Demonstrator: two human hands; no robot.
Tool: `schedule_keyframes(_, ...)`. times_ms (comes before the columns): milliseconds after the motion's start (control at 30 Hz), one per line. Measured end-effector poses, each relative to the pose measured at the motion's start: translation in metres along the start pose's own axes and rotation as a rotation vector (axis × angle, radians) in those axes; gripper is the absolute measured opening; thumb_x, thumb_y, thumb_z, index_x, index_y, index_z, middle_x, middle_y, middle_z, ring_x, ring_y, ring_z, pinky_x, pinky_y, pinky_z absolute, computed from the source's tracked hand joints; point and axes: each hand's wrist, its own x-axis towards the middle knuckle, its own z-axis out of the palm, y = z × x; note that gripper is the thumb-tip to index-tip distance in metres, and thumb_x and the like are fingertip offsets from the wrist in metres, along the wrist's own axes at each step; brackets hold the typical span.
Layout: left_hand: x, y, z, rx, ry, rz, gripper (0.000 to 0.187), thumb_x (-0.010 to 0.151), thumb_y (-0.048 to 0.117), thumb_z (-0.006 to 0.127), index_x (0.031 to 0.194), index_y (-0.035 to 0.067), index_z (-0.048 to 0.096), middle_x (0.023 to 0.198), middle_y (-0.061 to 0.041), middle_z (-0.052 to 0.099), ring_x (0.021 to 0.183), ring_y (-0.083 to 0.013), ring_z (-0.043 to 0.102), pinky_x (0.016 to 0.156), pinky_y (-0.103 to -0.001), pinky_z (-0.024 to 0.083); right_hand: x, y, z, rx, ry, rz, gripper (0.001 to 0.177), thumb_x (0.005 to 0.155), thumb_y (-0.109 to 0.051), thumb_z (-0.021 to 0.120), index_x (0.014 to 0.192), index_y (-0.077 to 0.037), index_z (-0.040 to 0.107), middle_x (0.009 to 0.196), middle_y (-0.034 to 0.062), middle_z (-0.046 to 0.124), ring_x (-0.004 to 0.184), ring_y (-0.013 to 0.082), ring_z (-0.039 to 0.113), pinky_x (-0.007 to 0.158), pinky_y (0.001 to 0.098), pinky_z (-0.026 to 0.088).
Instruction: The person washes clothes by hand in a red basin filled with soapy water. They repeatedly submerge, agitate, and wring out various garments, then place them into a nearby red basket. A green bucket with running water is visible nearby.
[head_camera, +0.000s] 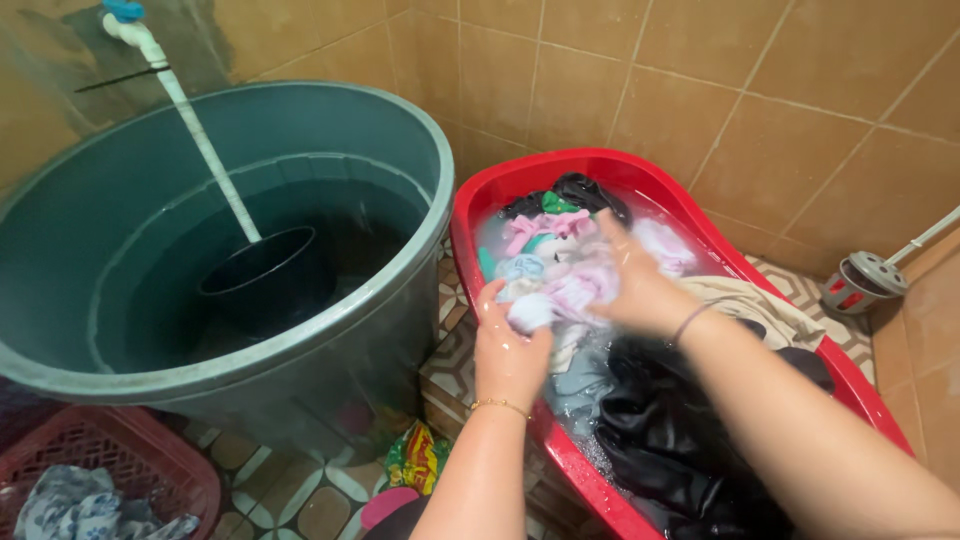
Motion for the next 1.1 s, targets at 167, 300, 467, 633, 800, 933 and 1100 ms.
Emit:
schedule_keyframes(167,-0.009,0.007,0.005,-0.192,-0.121,0.169,0.084,0.076,0.023,0.075,0.150,0.006,0.037,0.125,-0.016,0.064,0.082,-0.0267,0.069,0.077,-0.036,0.059,-0.024,-0.012,0.050,0.192,-0.194,0.206,0.070,0.071,-0.014,0.083,0.137,-0.007,0.058,0.123,0.0192,0.069,0.117,0.0308,0.065,0.099,0.0411,0.050)
schedule_keyframes(300,0.005,0.000,0.003,-0.028,0.107,-0.153,0.065,0.099,0.053,0.070,0.139,0.004,0.058,0.139,-0.022,0.053,0.114,-0.0263,0.063,0.096,-0.036,0.052,-0.002,-0.024,0.034,0.779,0.187,0.421,0.054,0.075,-0.005,0.070,0.129,-0.005,0.064,0.108,0.0086,0.074,0.097,0.0191,0.067,0.087,0.0354,0.055)
schedule_keyframes(467,0.008,-0.005,-0.010,-1.188,-0.664,-0.752,0.090,0.079,0.081,0.044,0.133,0.009,0.057,0.124,-0.016,0.068,0.113,-0.0309,0.064,0.081,-0.043,0.058,-0.021,-0.050,-0.012,0.572,-0.079,0.254,0.041,0.073,-0.004,0.078,0.113,-0.008,0.068,0.102,0.0023,0.073,0.095,0.0122,0.066,0.085,0.0331,0.053)
schedule_keyframes(633,0.005,-0.014,0.014,-1.106,-0.693,-0.724,0.057,0.098,0.052,0.062,0.135,0.009,0.063,0.121,-0.007,0.073,0.116,-0.0271,0.065,0.095,-0.044,0.058,-0.050,-0.065,-0.035,0.545,-0.466,-0.008,0.032,0.078,-0.011,0.086,0.107,-0.008,0.072,0.105,0.0035,0.075,0.100,0.0143,0.069,0.091,0.0320,0.056)
schedule_keyframes(800,0.007,-0.029,0.016,-0.868,-0.743,-0.831,0.048,0.093,0.056,0.065,0.128,0.023,0.064,0.099,0.003,0.068,0.091,-0.0155,0.062,0.088,-0.043,0.061,-0.028,-0.045,-0.026,1.110,-0.092,0.377,0.055,0.077,-0.001,0.070,0.132,-0.010,0.065,0.127,0.0042,0.070,0.116,0.0160,0.066,0.100,0.0334,0.052)
schedule_keyframes(933,0.007,-0.017,0.005,-1.092,-0.826,-0.733,0.082,0.078,0.083,0.055,0.123,0.016,0.067,0.092,0.000,0.069,0.080,-0.0151,0.061,0.067,-0.038,0.060,-0.012,-0.031,0.008,1.412,-0.103,0.680,0.063,0.091,-0.022,0.071,0.145,-0.004,0.046,0.131,0.0141,0.064,0.119,0.0267,0.064,0.098,0.0468,0.052)
schedule_keyframes(1100,-0.005,0.004,-0.003,-1.008,-0.722,-0.799,0.054,0.078,0.048,0.074,0.123,0.021,0.063,0.101,-0.001,0.074,0.098,-0.0182,0.069,0.072,-0.039,0.060,-0.023,-0.031,0.027,2.014,-0.577,0.259,0.084,0.088,-0.037,0.073,0.159,-0.014,0.033,0.146,0.0157,0.058,0.134,0.0312,0.056,0.114,0.0484,0.045)
